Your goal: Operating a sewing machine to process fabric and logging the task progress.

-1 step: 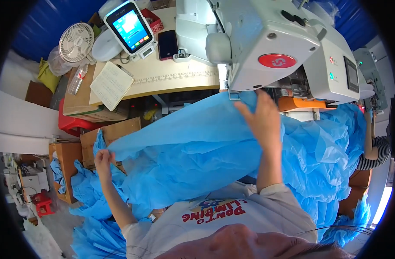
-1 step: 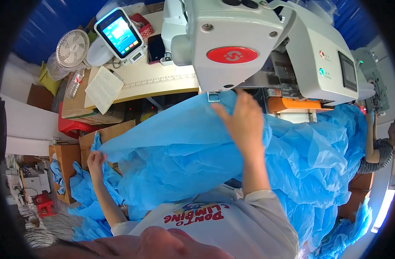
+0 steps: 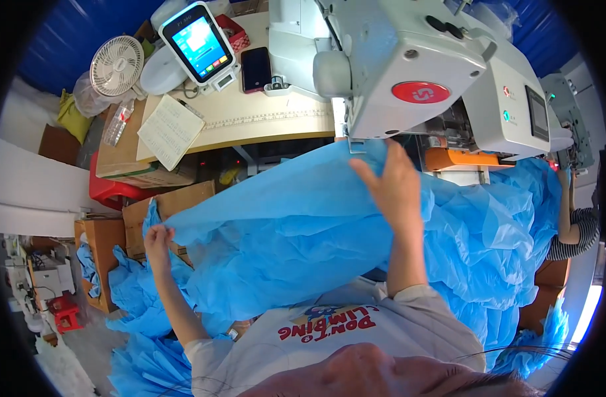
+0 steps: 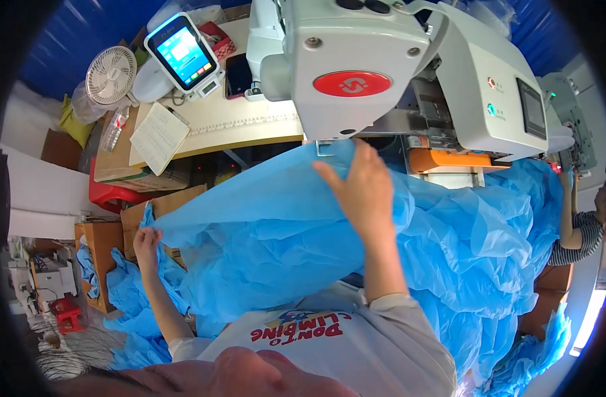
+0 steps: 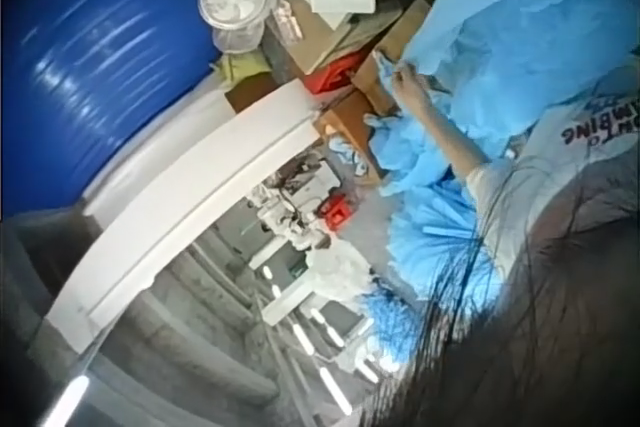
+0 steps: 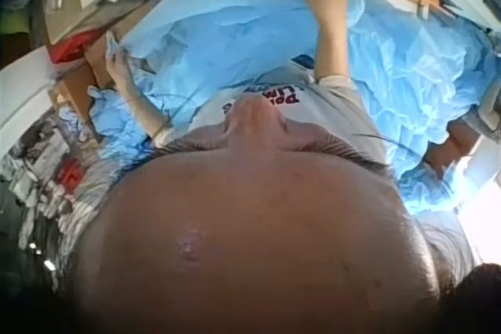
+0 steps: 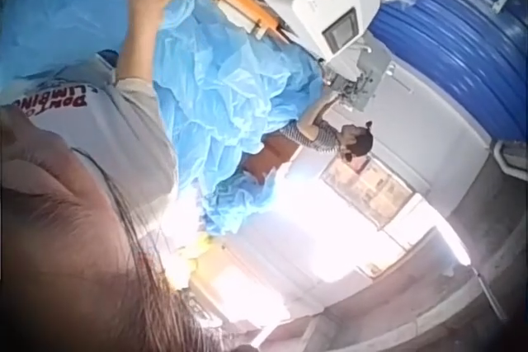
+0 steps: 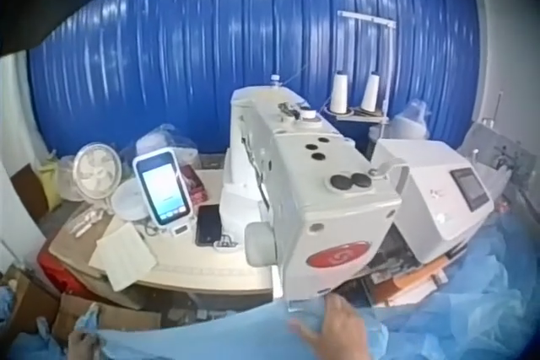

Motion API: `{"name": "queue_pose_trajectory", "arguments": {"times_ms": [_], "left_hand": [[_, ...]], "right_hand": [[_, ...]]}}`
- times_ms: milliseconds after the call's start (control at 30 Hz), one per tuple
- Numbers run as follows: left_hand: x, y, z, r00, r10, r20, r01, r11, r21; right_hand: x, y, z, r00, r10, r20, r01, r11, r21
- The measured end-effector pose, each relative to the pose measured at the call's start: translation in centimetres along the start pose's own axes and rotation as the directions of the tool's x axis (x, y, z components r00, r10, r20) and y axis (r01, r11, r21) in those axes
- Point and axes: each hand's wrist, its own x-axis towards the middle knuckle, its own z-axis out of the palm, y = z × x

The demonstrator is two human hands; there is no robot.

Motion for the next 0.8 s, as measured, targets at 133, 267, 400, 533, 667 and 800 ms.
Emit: {"name": "queue_pose_trajectory", "arguments": {"times_ms": [133, 267, 400, 533, 667, 800], "left_hand": [[4.3, -2.0, 2.6, 0.993, 0.113, -0.015, -0.111, 0.985, 0.134], [4.3, -1.0, 7.4, 0.932, -0.005, 0.363, -0.087, 0.968, 0.236], [3.6, 2.1, 10.9, 0.886, -0.147, 0.439, 0.052, 0.974, 0.222], [4.6, 3.5, 11.6, 0.893, -0.169, 0.417, 0.269, 0.943, -0.193], [3.4, 6.4, 13.1, 0.892, -0.125, 0.433, 0.091, 0.991, 0.098], [2.0, 7.8, 14.1, 0.91, 0.074, 0.409, -0.265, 0.861, 0.434]], "right_hand": [[-0.6, 1.5, 0.4, 0.988, 0.146, 0.059, -0.155, 0.967, 0.203], [-4.4, 11.2, -3.9, 0.947, 0.261, 0.185, -0.274, 0.96, 0.047], [-7.7, 14.0, -6.8, 0.875, 0.275, 0.399, -0.474, 0.312, 0.824], [-3.2, 10.7, -6.5, 0.918, 0.375, -0.13, -0.223, 0.757, 0.614], [0.0, 9.7, -4.5, 0.976, 0.072, -0.203, -0.047, 0.991, 0.129], [0.5, 12.0, -4.6, 0.973, 0.11, -0.202, -0.132, 0.986, -0.097]]}}
